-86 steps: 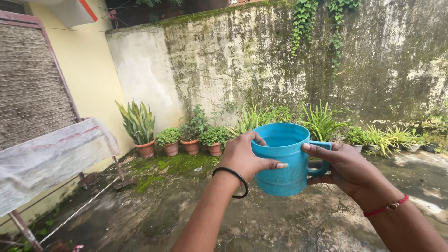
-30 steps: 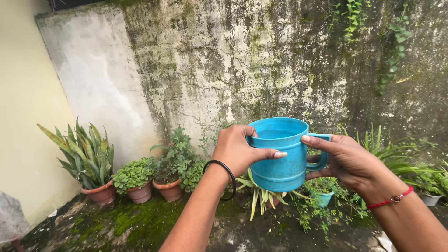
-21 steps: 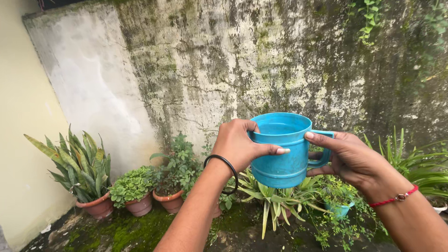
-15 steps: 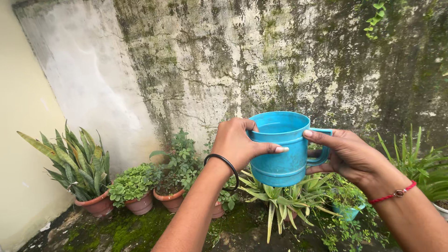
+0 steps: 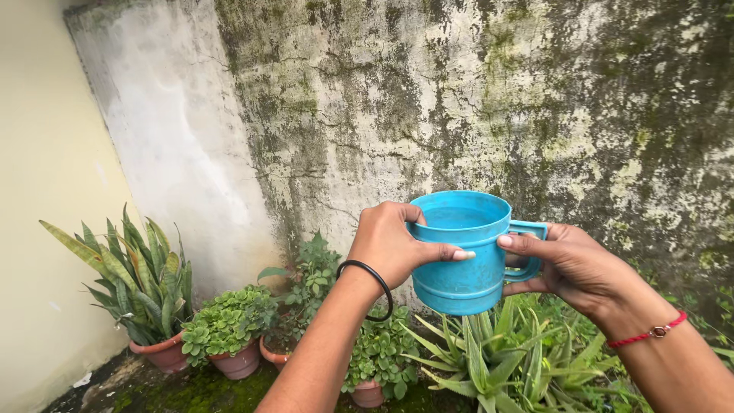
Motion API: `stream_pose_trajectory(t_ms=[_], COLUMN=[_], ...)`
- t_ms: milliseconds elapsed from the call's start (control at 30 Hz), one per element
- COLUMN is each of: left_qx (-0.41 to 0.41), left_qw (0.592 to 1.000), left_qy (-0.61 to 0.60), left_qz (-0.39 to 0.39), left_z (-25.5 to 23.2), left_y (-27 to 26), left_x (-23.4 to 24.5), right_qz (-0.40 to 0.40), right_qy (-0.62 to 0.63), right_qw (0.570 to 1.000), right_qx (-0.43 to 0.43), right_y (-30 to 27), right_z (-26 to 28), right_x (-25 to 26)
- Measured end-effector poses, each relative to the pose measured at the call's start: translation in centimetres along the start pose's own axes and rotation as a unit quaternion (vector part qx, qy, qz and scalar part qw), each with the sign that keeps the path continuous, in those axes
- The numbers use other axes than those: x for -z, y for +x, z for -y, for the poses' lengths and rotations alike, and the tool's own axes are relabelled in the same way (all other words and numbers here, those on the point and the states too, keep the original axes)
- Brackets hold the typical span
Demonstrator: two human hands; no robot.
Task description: The person waters several potted plants by hand using a blue plastic mug filled from a bucket of water.
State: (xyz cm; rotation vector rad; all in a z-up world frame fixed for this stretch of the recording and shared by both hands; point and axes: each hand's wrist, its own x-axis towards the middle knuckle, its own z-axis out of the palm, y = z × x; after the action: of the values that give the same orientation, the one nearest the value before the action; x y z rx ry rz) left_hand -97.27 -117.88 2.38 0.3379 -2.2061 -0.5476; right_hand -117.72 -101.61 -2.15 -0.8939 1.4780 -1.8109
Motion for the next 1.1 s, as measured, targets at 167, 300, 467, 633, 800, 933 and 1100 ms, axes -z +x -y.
stream_pose_trajectory(t_ms=[167,300,467,633,800,933,1100], left_qx=[0.018,0.035,0.053,0.043,0.037,-0.001,0.016], left_qw=[1.0,0.999,0.999,0.999,0.999,1.0,0.998], left_qy=[-0.003,0.005,0.014,0.018,-0.006,-0.024,-0.037], left_qz=[-0.015,-0.001,-0.005,0.005,0.027,0.017,0.046], left_z=[3.0,5.8,9.6,13.4,17.5,20.6,24.0], left_y=[2.4,3.8,5.8,8.2,11.1,12.7,13.1], left_x=[-1.4,-1.8,-1.7,-1.3,-0.8,-0.5,-1.0], right_qz=[0.005,0.015,0.026,0.004,-0.029,-0.042,-0.063], right_qy=[-0.007,0.008,0.013,0.009,0.018,0.02,0.012], right_qw=[1.0,1.0,0.999,1.0,0.999,0.999,0.998], right_qx=[0.008,-0.023,-0.017,-0.004,-0.009,0.012,-0.022], right_y=[5.1,8.4,12.7,16.1,19.5,21.6,22.9], right_z=[-0.9,-2.4,-3.9,-5.0,-5.5,-6.5,-8.0], right_x=[0.3,-0.3,-1.5,-3.5,-5.8,-7.2,-8.7])
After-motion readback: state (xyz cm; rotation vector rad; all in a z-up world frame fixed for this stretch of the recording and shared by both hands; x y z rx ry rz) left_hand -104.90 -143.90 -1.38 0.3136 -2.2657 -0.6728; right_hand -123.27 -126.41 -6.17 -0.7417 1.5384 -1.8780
